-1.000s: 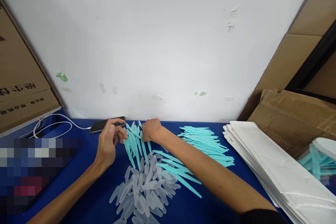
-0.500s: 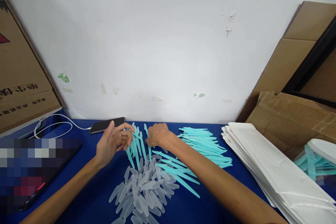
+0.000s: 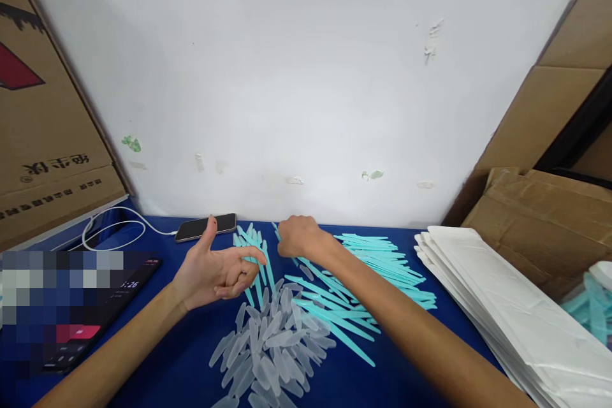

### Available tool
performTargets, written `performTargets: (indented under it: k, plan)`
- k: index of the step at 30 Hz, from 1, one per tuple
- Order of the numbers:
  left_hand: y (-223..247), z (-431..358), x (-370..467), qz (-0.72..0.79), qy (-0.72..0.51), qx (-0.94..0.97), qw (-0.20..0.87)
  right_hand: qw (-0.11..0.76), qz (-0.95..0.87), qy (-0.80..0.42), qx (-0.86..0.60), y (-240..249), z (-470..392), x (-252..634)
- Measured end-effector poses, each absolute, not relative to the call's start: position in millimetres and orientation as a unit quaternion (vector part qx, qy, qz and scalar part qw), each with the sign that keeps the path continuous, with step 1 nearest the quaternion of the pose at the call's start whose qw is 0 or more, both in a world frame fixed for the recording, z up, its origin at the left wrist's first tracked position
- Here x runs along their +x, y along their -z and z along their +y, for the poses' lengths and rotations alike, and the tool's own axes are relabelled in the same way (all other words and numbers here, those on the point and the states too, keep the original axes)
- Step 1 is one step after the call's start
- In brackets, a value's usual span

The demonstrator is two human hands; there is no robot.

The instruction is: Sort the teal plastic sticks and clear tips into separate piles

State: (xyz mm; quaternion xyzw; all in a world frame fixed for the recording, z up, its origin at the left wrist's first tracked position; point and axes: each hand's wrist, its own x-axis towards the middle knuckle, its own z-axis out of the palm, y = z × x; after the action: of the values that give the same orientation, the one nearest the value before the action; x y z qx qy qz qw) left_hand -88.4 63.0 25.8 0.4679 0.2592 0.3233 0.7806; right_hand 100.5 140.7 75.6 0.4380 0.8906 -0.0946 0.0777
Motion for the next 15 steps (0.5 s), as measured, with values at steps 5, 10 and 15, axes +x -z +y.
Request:
performTargets:
  k: [5,10,15]
  plan:
    - [-25.0,64.5,-85.6,0.292,-0.414,0.468,0.724,-0.017,0.87,0.244,0.428,-91.0,129.7,145.3]
    - [-17.1,64.8,-72.8,0.392,-0.644,0.468,0.462,-0.109,0.825,0.408,0.376,-73.1,95.0,170.5]
    - [-10.4,55.1,-51.5,0.441,-0.662,0.473,0.378,-0.133,0.791,0.484,0.35,-51.3,60.6,164.2]
